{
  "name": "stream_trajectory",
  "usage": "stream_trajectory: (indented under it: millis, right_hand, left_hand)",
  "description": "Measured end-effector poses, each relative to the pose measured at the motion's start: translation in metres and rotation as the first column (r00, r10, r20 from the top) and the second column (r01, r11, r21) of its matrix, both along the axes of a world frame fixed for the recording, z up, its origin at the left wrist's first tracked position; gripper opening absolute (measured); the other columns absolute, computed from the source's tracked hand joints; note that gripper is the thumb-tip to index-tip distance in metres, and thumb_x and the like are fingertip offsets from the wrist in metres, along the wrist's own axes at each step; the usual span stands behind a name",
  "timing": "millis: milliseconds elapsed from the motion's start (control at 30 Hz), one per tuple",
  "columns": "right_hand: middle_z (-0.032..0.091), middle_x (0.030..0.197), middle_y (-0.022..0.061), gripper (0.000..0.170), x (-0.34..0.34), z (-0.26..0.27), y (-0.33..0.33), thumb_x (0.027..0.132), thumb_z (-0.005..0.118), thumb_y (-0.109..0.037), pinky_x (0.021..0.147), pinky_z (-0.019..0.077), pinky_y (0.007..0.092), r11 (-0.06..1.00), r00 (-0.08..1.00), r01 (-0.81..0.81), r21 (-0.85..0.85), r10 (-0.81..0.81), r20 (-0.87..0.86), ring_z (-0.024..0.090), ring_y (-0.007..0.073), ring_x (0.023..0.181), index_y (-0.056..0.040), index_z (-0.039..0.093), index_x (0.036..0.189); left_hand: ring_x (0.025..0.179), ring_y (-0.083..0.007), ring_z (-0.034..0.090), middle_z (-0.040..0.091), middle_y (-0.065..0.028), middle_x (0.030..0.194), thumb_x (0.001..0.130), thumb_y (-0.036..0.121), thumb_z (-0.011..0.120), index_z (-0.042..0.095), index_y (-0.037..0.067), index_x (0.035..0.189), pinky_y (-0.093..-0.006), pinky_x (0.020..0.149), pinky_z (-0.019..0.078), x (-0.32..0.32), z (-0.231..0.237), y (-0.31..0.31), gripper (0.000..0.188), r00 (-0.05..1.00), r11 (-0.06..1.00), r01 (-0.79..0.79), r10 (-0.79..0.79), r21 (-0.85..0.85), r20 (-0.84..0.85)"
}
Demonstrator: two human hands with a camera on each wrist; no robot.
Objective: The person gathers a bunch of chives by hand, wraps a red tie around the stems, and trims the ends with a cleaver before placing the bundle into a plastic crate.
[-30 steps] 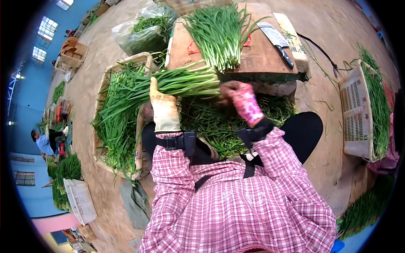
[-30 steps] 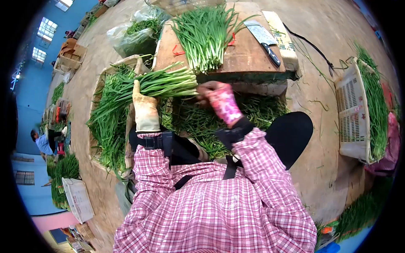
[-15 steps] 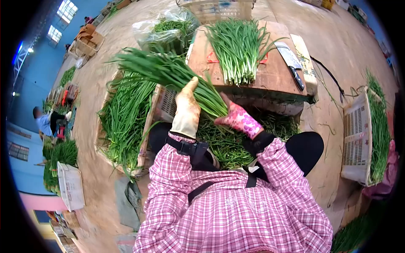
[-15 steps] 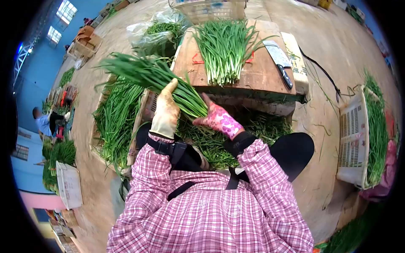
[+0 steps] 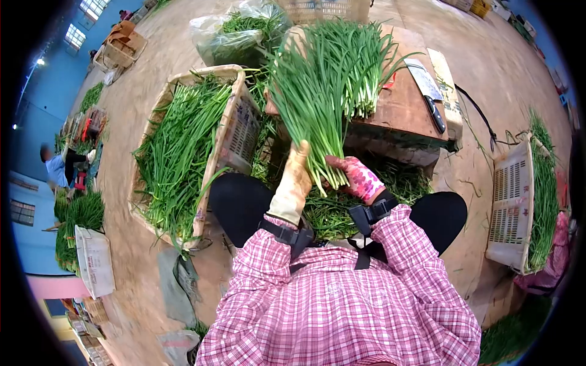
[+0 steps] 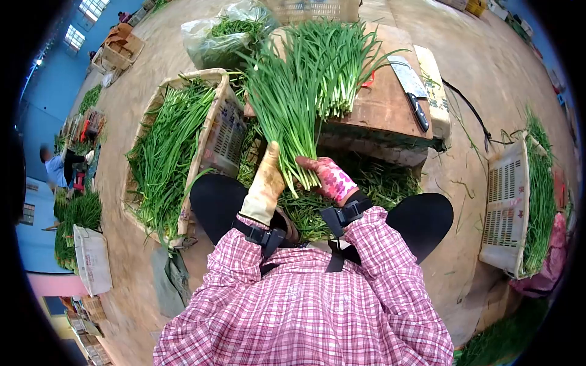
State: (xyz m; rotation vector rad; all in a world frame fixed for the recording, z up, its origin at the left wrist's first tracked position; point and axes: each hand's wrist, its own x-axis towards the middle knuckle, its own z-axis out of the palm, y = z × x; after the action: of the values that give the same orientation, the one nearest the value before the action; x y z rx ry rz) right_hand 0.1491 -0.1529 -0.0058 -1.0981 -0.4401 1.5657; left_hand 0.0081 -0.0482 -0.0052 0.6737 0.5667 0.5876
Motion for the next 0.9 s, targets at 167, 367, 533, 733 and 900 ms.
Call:
stream_trajectory:
  millis: [167, 367, 533, 733, 900]
  right_hand:
    - [0.07, 0.085, 0.0035, 0.035, 0.008, 0.018, -0.009, 0.094, 0.067, -0.035, 0.066, 0.0539, 0.0281, 0.997, 0.991, -0.065, -0.049, 0.07, 0.112, 0.067, 0.0114, 0.075, -0.0022, 0.068, 0.106]
    - [0.07, 0.082, 0.0086, 0.041, 0.002, 0.039, -0.004, 0.087, 0.076, -0.033, 0.066, 0.0491, 0.034, 0.976, 0.663, -0.197, 0.091, 0.064, 0.745, 0.063, 0.0151, 0.072, -0.0005, 0.067, 0.11]
    - [0.07, 0.088, 0.0069, 0.047, 0.006, 0.029, -0.004, 0.094, 0.066, -0.044, 0.069, 0.0479, 0.0318, 0.996, 0.742, -0.085, 0.022, 0.049, 0.669, 0.062, 0.0111, 0.078, 0.0004, 0.067, 0.111]
    - [0.068, 0.086, -0.0009, 0.048, 0.006, 0.031, -0.01, 0.099, 0.056, -0.051, 0.064, 0.0473, 0.0281, 0.993, 0.951, -0.033, -0.115, 0.067, 0.302, 0.061, 0.0086, 0.073, -0.0047, 0.069, 0.103]
    - [0.064, 0.072, 0.0001, 0.024, 0.001, 0.041, -0.001, 0.091, 0.073, -0.026, 0.056, 0.0438, 0.0285, 0.977, 0.643, -0.199, -0.08, 0.192, 0.741, 0.058, 0.0082, 0.062, -0.0018, 0.069, 0.092]
  left_hand:
    - [0.094, -0.024, 0.069, 0.068, -0.0083, 0.111, 0.089, 0.049, 0.069, 0.059, 0.006, 0.124, -0.0417, 0.075, 0.0601, -0.008, -0.019, -0.007, 0.056, 0.968, 0.952, 0.251, -0.246, -0.176, 0.05]
    - [0.115, -0.0264, 0.063, 0.063, -0.0147, 0.129, 0.091, 0.04, 0.069, 0.051, -0.001, 0.137, -0.0411, 0.102, 0.0494, 0.01, -0.004, -0.016, 0.064, 0.969, 0.977, 0.168, -0.188, 0.133, 0.158]
    - [0.105, -0.0292, 0.067, 0.067, -0.0163, 0.119, 0.096, 0.027, 0.061, 0.057, -0.003, 0.13, -0.0469, 0.09, 0.0568, 0.016, -0.043, -0.003, 0.046, 0.99, 0.986, 0.112, -0.101, -0.121, 0.095]
    - [0.1, -0.0324, 0.068, 0.068, -0.0163, 0.116, 0.095, 0.033, 0.063, 0.056, -0.001, 0.13, -0.0534, 0.081, 0.0601, 0.01, -0.068, -0.005, 0.05, 0.972, 0.956, 0.176, -0.131, -0.233, 0.197]
    - [0.113, -0.027, 0.063, 0.064, -0.013, 0.128, 0.086, 0.053, 0.068, 0.05, -0.001, 0.138, -0.0467, 0.089, 0.0571, 0.009, -0.045, -0.008, 0.076, 0.971, 0.972, 0.23, -0.233, 0.043, 0.056]
